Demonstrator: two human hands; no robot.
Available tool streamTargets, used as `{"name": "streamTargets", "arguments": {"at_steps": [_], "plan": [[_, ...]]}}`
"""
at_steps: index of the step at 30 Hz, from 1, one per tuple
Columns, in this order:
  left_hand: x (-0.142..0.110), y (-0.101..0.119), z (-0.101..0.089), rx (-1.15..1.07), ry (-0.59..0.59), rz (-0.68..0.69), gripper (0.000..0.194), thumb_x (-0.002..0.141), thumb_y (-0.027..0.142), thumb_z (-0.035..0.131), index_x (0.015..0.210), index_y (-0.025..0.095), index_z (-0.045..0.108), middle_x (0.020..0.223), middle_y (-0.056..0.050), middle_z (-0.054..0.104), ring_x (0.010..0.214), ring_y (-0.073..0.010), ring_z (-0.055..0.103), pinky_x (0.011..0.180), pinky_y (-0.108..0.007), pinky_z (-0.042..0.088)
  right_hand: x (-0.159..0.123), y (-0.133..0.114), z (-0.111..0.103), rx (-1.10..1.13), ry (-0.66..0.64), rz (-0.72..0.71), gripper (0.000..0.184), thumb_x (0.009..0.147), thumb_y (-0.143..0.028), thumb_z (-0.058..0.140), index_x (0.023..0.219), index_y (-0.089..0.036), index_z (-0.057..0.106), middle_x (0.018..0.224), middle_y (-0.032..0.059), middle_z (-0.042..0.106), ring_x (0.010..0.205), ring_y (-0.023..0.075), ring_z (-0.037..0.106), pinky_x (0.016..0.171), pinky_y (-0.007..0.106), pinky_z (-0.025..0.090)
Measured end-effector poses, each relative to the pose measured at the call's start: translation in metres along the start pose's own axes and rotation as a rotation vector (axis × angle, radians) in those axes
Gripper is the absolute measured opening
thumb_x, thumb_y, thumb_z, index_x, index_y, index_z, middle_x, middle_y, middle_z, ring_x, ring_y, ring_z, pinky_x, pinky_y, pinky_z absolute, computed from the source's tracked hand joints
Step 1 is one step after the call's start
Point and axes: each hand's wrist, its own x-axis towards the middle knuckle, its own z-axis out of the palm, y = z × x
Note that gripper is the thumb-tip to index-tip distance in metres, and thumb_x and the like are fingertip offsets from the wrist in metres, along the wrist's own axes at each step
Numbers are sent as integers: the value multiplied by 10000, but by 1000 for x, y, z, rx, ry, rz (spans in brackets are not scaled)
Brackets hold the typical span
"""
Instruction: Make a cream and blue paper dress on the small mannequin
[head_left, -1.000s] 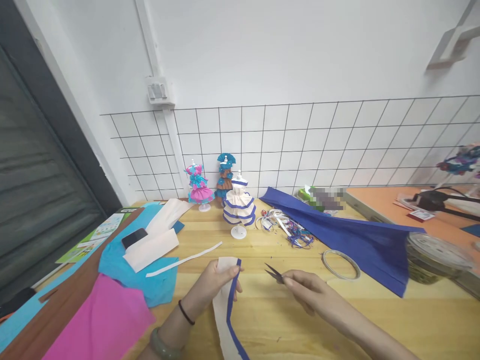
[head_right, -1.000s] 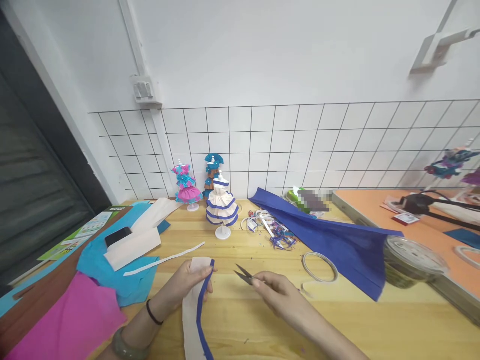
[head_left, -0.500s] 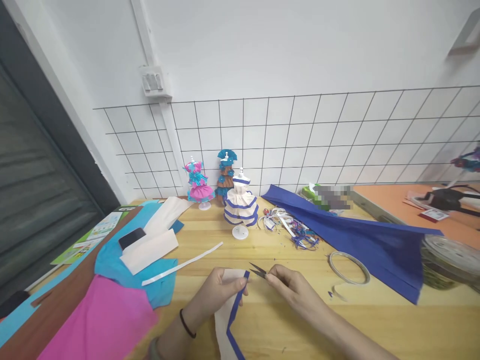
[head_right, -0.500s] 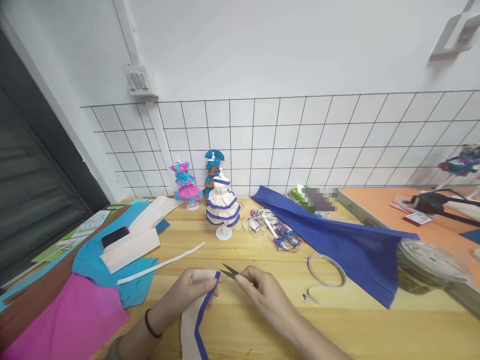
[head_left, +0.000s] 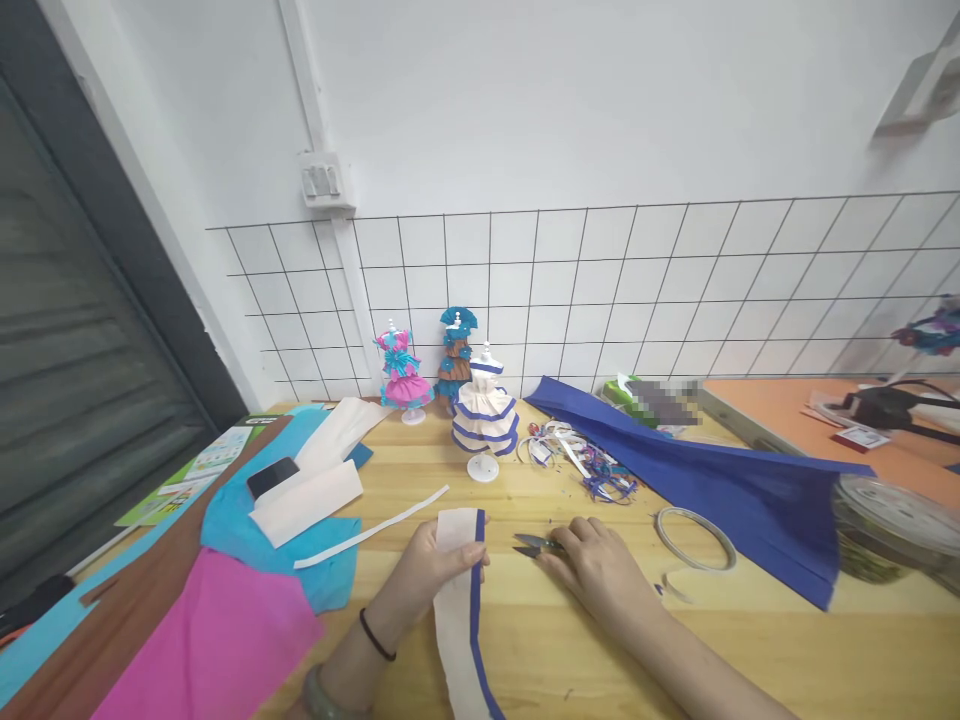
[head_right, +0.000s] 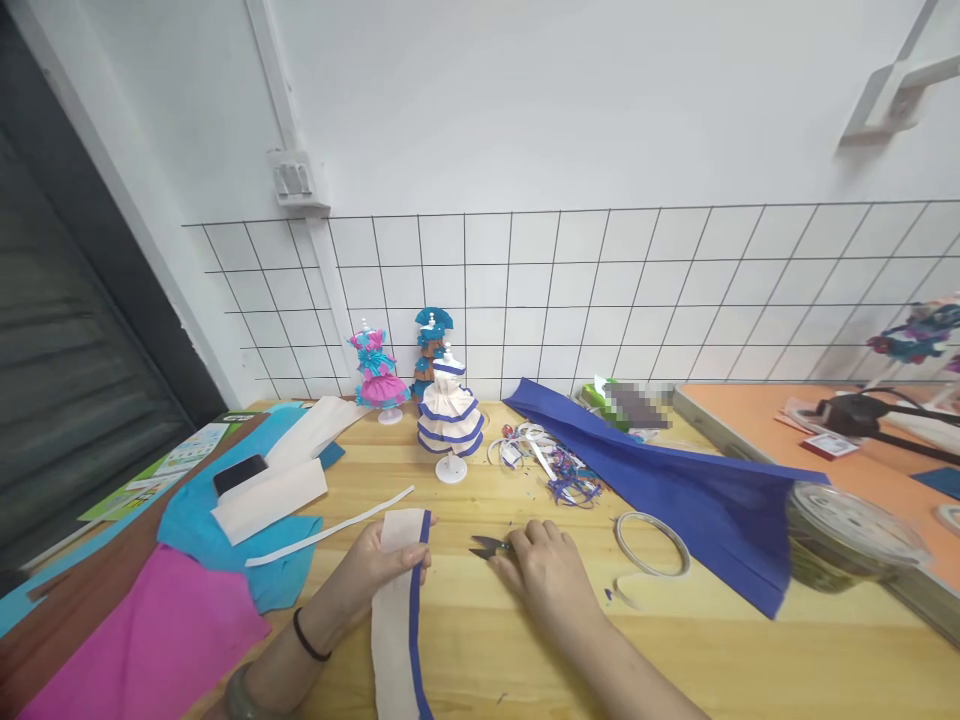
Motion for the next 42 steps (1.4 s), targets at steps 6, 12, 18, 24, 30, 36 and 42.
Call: {"name": "streamTargets", "arguments": {"at_steps": [6, 12, 18, 24, 30, 36, 42], "plan": [[-6, 1, 9, 230, -94, -32, 280, 610, 368, 735, 715, 120, 655, 619, -24, 613, 550, -113, 501, 520, -213, 396, 5, -22, -28, 492, -4, -112, 316, 893, -389, 435, 1079, -192, 596, 1077, 119, 588, 1021, 229, 539, 874, 361, 428], [-8, -2, 16, 294, -210, 58, 264, 687, 387, 659, 664, 130, 607, 600, 13, 508, 574, -102, 431, 548, -215, 345, 22, -58, -46, 655, -63, -233, 251, 787, -313, 601, 1005, -189, 614, 1032, 98, 601, 999, 228, 539, 857, 354, 437], [-7, 0, 9, 239, -193, 83, 242, 661, 336, 693, 728, 115, 619, 624, 18, 490, 581, -93, 398, 535, -210, 304, 38, -71, -51, 701, -80, -209, 137, 812, -238, 547, 715, -173, 618, 798, 50, 639, 797, 178, 587, 732, 288, 449], [-5, 0, 2, 219, -218, 103, 359, 678, 366, 689, 940, 121, 662, 819, -50, 640, 728, -166, 552, 644, -242, 402, 49, -51, -73, 784, -41, -56, 266, 827, -384, 529, 721, -158, 622, 705, 36, 648, 673, 159, 586, 643, 258, 460], [-6, 0, 4, 70, -417, 25, 411, 725, 371, 659, 1074, 155, 633, 999, -111, 669, 926, -221, 607, 859, -319, 420, 52, -22, -98, 835, 32, 71, 353, 778, -497, 568, 750, -153, 643, 720, 48, 656, 703, 183, 583, 638, 269, 464], [-4, -7, 1, 133, -413, -93, 439, 675, 352, 708, 1056, 142, 649, 862, -79, 684, 760, -164, 615, 759, -283, 441, 52, -8, -109, 862, 113, 149, 398, 745, -536, 589, 800, -150, 670, 759, 62, 663, 674, 177, 579, 503, 226, 433], [-2, -6, -2, 194, -359, -56, 424, 643, 349, 735, 1011, 147, 672, 732, -17, 630, 650, -93, 524, 652, -215, 415, 58, 8, -106, 881, 110, 232, 377, 721, -537, 610, 789, -173, 679, 713, 47, 664, 594, 162, 570, 465, 230, 426]]}}
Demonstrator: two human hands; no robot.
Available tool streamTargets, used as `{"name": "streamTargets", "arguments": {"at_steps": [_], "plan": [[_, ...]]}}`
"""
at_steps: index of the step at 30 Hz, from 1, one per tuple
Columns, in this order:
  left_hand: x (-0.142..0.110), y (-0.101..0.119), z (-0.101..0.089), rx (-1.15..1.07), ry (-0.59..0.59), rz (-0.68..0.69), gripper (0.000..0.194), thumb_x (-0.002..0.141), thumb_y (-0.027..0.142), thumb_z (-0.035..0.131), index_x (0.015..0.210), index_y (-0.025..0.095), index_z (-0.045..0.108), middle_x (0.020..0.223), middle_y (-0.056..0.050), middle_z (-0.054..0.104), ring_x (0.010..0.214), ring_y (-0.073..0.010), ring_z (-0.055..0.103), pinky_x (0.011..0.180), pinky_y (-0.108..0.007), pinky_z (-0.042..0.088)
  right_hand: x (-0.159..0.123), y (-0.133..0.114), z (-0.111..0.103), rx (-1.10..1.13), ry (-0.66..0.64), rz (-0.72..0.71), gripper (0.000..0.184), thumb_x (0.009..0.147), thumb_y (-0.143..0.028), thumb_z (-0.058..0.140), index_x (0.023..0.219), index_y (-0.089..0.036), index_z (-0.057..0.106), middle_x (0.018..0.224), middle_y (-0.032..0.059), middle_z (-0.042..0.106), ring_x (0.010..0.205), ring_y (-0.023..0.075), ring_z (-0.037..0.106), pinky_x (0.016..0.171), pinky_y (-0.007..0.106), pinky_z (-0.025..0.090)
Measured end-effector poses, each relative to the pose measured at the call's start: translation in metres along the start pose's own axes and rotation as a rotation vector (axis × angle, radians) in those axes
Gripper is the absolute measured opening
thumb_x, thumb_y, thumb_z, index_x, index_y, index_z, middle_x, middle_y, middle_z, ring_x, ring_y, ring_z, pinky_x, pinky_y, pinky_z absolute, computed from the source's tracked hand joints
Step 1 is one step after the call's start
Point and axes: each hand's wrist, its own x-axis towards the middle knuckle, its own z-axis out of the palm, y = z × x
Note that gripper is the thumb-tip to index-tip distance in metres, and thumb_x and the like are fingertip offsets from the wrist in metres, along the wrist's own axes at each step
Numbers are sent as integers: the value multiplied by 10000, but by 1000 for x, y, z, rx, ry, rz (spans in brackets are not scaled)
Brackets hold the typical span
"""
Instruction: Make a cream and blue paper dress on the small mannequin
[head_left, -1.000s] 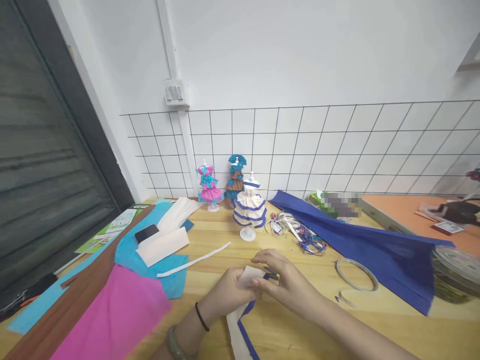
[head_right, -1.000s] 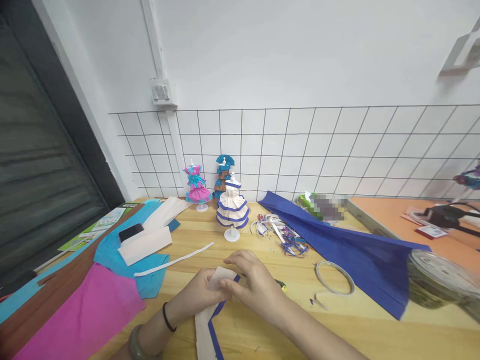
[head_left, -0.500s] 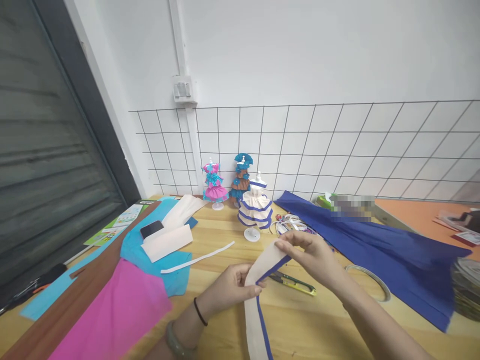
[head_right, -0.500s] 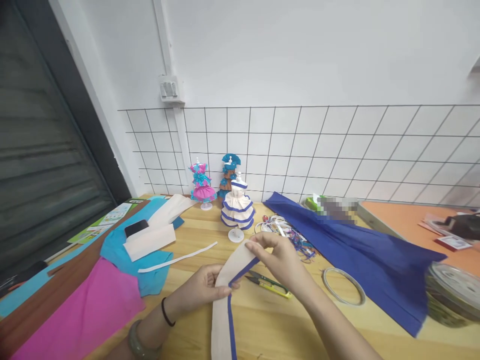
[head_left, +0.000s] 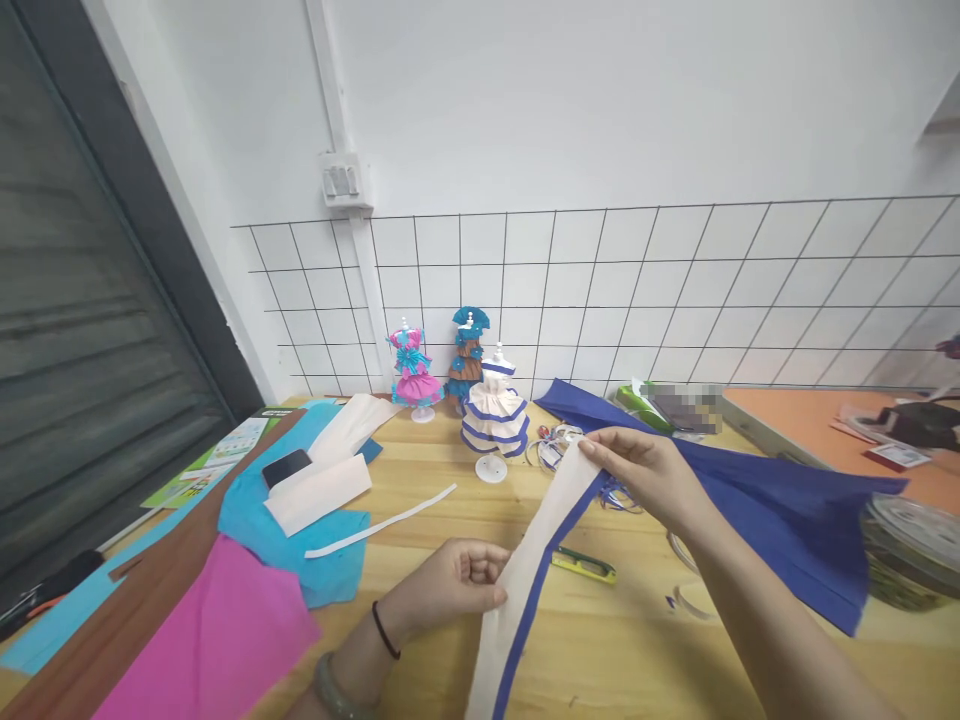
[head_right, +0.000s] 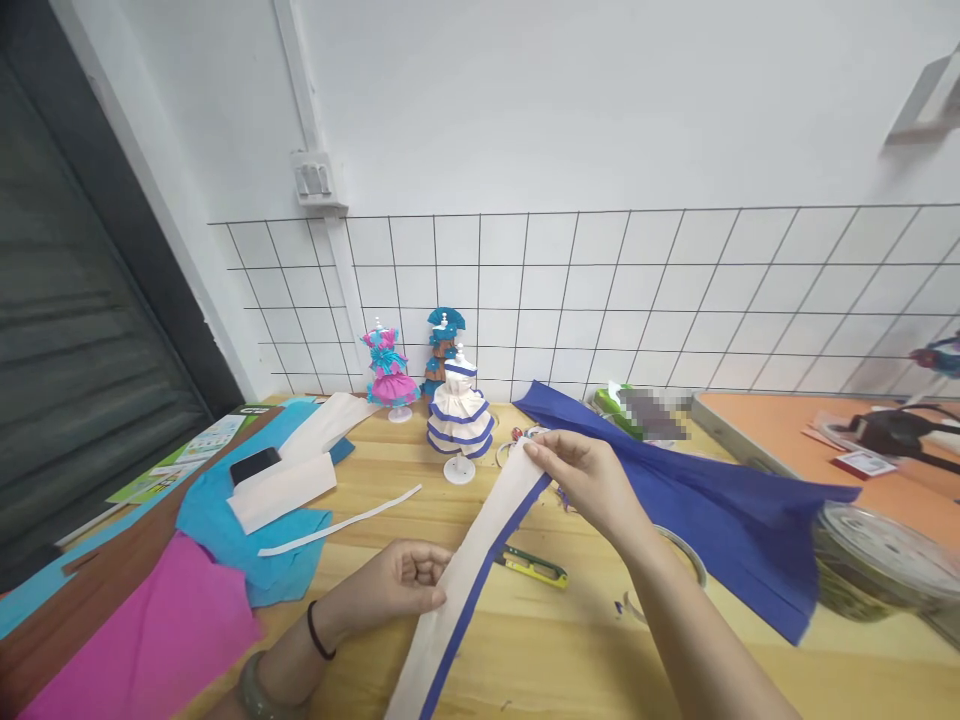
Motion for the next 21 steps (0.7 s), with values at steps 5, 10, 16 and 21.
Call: {"name": "streamTargets", "arguments": {"at_steps": [5, 10, 16, 21], "plan": [[-3, 1, -4, -56, -28, 48, 489, 656, 353, 729, 1095, 161, 631, 886, -72, 664, 805, -163, 588, 770, -278, 441, 11, 15, -6, 61, 1, -9, 378, 712, -526, 632, 788, -158, 680, 765, 56, 690, 686, 175, 602, 629, 250, 463], [-5, 0, -12, -100, -115, -30, 493, 657, 354, 725, 1092, 145, 628, 983, -118, 676, 937, -248, 615, 820, -338, 453, 17, 22, -12, 52, 18, 28, 414, 681, -551, 645, 785, -151, 677, 734, 58, 690, 656, 174, 599, 610, 250, 451], [-9, 2, -21, -40, -105, -90, 475, 641, 369, 732, 1053, 146, 650, 951, -101, 691, 899, -245, 627, 763, -305, 463, 19, 25, -16, 12, 78, 22, 452, 663, -580, 631, 761, -142, 681, 703, 64, 685, 589, 167, 579, 508, 238, 416], [-11, 2, -29, 8, -19, -120, 381, 611, 380, 746, 892, 130, 691, 858, -73, 688, 753, -186, 608, 654, -253, 436, 24, 35, -22, -7, 108, 27, 432, 678, -558, 632, 780, -141, 677, 710, 57, 680, 597, 155, 569, 533, 236, 420]]}}
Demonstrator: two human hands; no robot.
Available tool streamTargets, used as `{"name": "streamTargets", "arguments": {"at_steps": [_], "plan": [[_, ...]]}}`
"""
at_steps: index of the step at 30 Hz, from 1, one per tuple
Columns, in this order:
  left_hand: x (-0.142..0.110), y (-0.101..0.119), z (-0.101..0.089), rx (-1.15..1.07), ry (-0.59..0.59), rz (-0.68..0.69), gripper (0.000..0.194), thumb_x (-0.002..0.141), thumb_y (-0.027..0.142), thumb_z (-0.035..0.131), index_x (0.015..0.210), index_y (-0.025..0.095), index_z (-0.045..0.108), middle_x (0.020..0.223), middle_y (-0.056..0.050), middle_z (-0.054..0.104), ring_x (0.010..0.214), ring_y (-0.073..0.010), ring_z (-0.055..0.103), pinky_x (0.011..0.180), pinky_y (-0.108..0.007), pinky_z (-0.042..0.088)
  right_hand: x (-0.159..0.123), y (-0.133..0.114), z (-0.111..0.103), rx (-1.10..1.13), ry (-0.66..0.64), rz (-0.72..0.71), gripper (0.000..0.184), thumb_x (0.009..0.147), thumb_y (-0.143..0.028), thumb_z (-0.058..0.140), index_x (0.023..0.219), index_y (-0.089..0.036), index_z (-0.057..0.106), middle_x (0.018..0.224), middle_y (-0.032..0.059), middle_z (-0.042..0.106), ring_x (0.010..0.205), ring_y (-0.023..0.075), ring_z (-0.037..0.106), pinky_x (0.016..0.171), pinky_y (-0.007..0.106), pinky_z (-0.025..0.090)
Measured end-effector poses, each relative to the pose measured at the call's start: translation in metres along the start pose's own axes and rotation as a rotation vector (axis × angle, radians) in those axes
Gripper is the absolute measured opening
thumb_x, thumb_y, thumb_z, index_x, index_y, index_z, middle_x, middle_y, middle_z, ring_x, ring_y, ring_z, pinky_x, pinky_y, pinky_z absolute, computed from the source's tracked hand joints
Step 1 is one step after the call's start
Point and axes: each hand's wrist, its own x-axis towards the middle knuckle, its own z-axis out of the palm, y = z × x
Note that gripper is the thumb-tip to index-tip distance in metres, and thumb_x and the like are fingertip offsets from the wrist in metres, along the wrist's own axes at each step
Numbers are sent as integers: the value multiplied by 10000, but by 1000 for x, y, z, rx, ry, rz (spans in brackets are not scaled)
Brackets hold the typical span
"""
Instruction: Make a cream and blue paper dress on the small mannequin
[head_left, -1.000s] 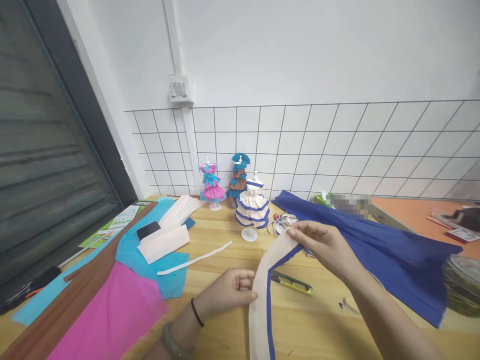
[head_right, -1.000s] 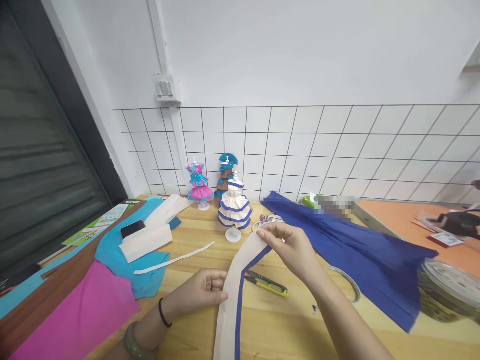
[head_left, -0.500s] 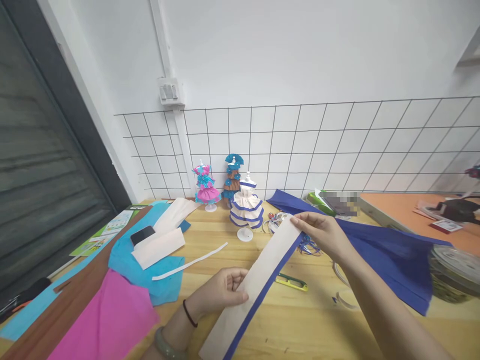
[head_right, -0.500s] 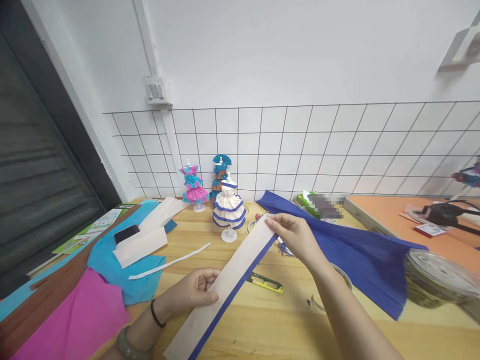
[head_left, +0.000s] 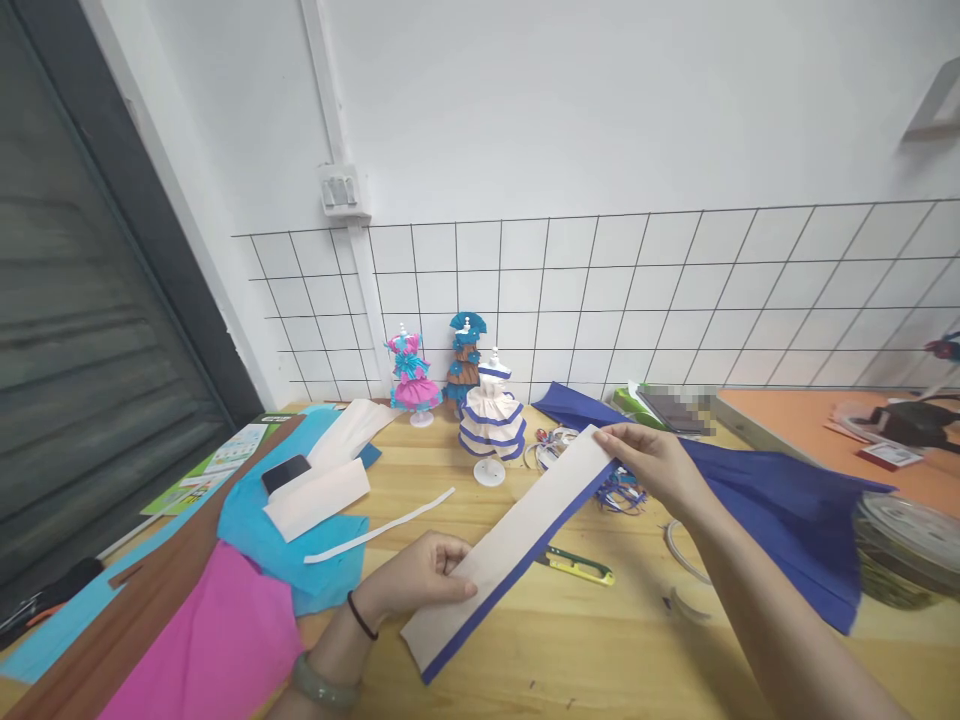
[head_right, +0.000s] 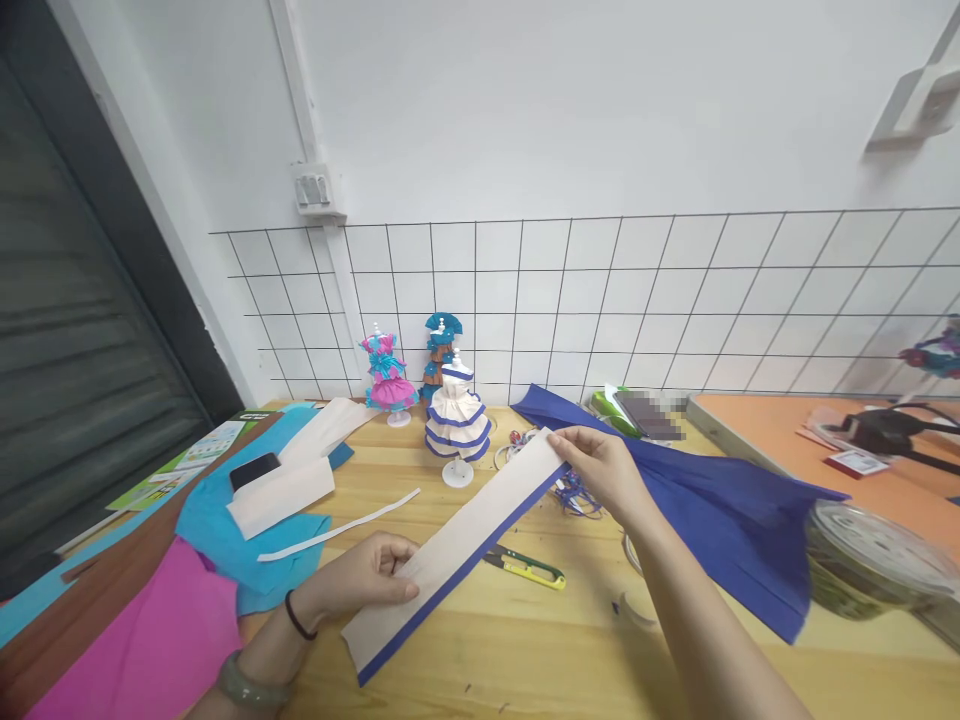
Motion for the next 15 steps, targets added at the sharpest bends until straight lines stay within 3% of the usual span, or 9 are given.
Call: {"name": "streamTargets", "arguments": {"at_steps": [5, 9, 15], "plan": [[-2, 4, -7, 115, 116, 54, 340, 623, 446, 715, 728, 124, 691, 735, -33, 645, 682, -151, 547, 591, -225, 373, 3, 6, -3, -13, 6, 1, 451, 682, -571, 620, 790, -137, 675, 701, 58, 670, 559, 141, 543, 470, 221, 392], [-3, 4, -14, 140, 220, 74, 382, 622, 485, 700, 743, 123, 674, 720, -23, 635, 665, -146, 528, 578, -227, 354, 2, 7, -1, -51, 12, 58, 472, 680, -594, 602, 796, -141, 671, 670, 44, 654, 465, 106, 482, 383, 206, 317], [-3, 1, -28, 147, 338, 102, 366, 634, 466, 700, 744, 122, 642, 706, -14, 623, 687, -145, 522, 598, -225, 353, 11, 23, 3, 52, -101, 57, 425, 652, -570, 648, 724, -151, 650, 665, 30, 658, 591, 137, 560, 550, 222, 415]]}}
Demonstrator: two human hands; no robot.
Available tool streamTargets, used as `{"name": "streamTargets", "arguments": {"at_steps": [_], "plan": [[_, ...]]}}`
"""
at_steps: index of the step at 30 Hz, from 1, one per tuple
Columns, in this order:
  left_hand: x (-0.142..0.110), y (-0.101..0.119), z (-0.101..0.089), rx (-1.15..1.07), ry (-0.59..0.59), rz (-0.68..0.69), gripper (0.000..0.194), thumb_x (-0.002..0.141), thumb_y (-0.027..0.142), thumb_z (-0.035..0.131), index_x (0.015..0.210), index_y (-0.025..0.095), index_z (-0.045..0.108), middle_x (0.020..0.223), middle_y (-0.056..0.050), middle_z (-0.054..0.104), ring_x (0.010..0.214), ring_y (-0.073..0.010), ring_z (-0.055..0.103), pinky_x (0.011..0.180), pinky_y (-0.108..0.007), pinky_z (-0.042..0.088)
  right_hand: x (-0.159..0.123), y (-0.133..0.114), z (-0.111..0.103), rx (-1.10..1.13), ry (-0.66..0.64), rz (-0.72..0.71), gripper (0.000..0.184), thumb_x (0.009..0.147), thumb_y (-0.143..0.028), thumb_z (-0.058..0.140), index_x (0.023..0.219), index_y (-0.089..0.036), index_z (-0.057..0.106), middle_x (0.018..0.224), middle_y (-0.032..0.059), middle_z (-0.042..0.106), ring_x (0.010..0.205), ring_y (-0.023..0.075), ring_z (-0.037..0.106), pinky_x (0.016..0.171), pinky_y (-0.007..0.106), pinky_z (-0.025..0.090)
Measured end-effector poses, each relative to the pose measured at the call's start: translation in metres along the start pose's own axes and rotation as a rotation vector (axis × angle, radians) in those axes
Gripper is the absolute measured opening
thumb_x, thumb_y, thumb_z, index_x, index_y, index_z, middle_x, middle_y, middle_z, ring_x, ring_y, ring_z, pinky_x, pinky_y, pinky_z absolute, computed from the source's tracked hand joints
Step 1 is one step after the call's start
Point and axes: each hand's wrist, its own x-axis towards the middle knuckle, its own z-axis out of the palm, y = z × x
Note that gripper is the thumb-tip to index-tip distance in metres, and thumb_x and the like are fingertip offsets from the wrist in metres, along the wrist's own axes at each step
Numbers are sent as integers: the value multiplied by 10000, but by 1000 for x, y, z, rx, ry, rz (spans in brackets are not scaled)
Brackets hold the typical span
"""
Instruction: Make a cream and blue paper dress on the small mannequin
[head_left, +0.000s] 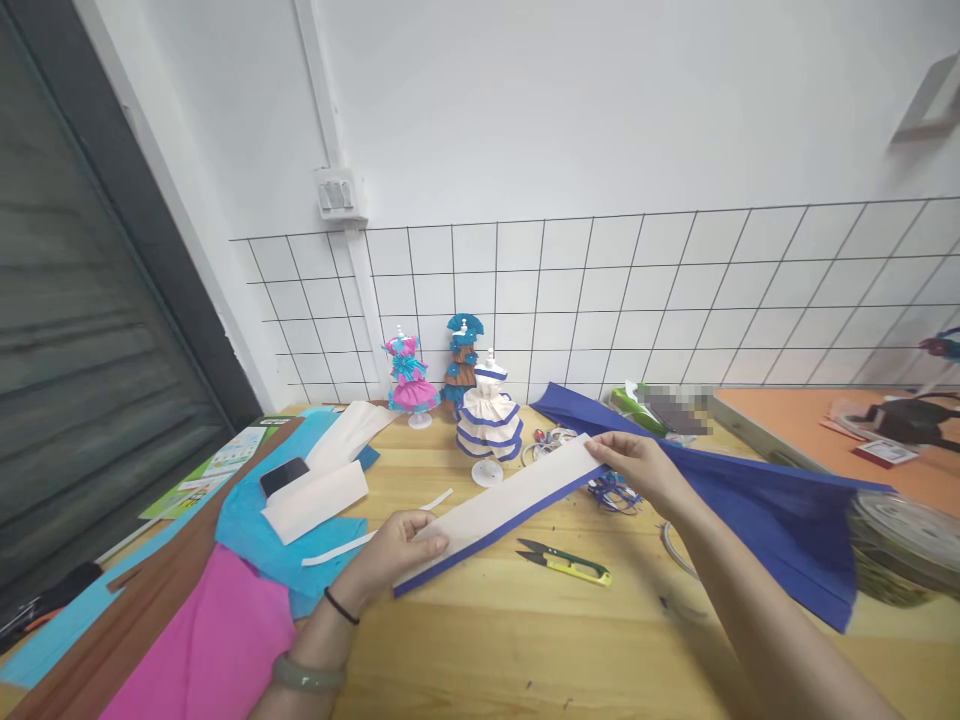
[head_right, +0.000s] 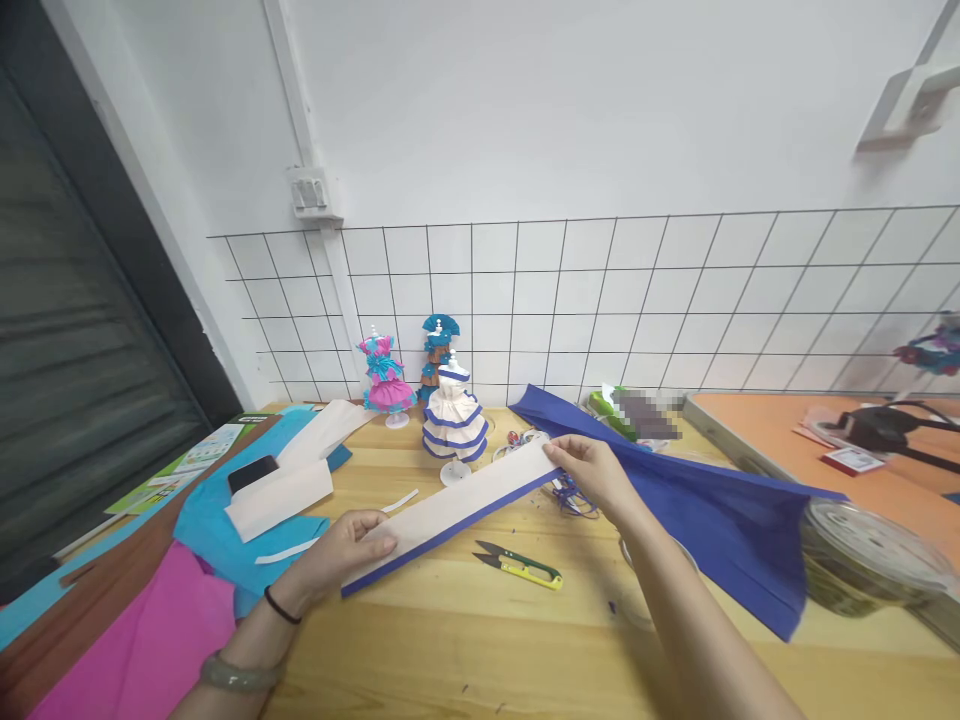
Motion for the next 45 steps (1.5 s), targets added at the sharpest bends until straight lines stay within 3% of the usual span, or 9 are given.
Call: {"name": "streamTargets", "arguments": {"at_steps": [7, 16, 23, 31, 38, 45], "plan": [[1, 1, -9, -61, 90, -20, 394, 592, 464, 727, 768, 123, 640, 720, -24, 635, 679, -149, 538, 620, -230, 373, 5, 18, 3, 13, -51, 31, 439, 615, -587, 664, 649, -152, 616, 560, -2, 580, 500, 109, 475, 483, 223, 349], [6, -4, -15, -100, 218, 14, 390, 558, 451, 748, 778, 142, 654, 724, -25, 663, 683, -161, 570, 645, -239, 400, 4, 21, 5, 81, -70, 71, 433, 571, -569, 703, 616, -153, 589, 551, -8, 557, 505, 107, 461, 487, 224, 351], [6, -3, -15, -97, 422, 86, 348, 558, 448, 733, 724, 153, 654, 694, -9, 657, 661, -159, 560, 655, -252, 404, 5, 23, 4, 71, -57, 73, 440, 593, -579, 685, 636, -150, 593, 559, -14, 550, 506, 100, 451, 492, 219, 346], [4, 5, -26, -258, 591, 153, 341, 524, 393, 781, 718, 143, 654, 721, -34, 677, 705, -179, 603, 691, -276, 463, 7, 16, 1, 144, 21, 31, 466, 605, -599, 672, 773, -166, 632, 706, 36, 651, 600, 146, 558, 560, 238, 425], [5, 13, -24, -405, 692, 276, 375, 555, 382, 775, 817, 129, 684, 756, -49, 702, 791, -207, 637, 777, -338, 498, 1, -1, 1, 147, 78, -29, 491, 616, -619, 643, 796, -163, 630, 707, 39, 656, 578, 153, 555, 508, 240, 401], [18, 40, -30, -464, 764, 366, 361, 549, 354, 784, 827, 146, 686, 804, -41, 706, 797, -189, 635, 717, -302, 511, -4, -14, -2, 222, 134, -85, 440, 651, -568, 653, 789, -153, 606, 666, 21, 605, 571, 132, 521, 529, 235, 407]]}}
